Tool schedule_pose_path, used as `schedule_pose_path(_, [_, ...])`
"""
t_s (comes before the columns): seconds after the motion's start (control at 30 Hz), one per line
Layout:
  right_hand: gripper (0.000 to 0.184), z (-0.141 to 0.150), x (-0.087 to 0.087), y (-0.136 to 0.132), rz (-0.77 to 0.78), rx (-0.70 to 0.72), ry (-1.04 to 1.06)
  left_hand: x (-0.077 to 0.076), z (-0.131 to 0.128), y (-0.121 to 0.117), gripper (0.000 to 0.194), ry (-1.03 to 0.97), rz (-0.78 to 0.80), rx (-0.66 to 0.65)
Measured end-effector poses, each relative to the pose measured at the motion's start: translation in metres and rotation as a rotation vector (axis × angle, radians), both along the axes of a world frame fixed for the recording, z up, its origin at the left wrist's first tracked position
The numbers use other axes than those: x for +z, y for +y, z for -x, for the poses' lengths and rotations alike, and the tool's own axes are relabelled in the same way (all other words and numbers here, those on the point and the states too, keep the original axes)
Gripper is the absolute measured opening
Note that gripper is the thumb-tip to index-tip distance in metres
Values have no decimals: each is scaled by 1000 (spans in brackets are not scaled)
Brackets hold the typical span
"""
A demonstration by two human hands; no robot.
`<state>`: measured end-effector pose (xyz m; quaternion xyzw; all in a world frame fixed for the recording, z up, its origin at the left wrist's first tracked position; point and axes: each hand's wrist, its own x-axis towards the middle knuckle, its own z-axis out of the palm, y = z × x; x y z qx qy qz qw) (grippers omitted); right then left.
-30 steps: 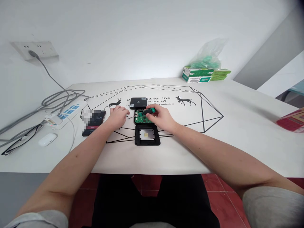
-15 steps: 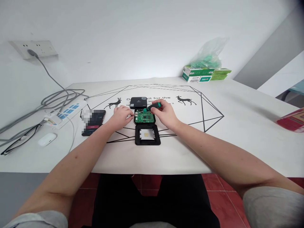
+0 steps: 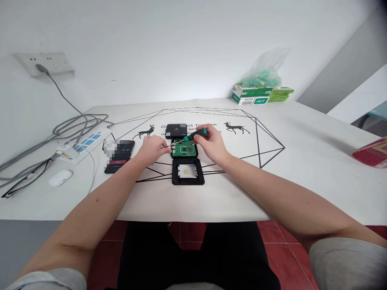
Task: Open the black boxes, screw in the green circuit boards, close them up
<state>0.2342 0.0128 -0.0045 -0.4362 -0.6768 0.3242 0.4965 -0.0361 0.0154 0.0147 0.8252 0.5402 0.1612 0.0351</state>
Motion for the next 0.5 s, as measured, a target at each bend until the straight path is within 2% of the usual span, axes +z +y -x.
schedule_pose_path(0.17, [34,4,2,-2,53,-25,243,0,2,0,37,-26,10,-53])
schedule_pose_path(0.5, [35,6,5,-3,83,-18,295,-5,4,2,34,-27,-50,-137])
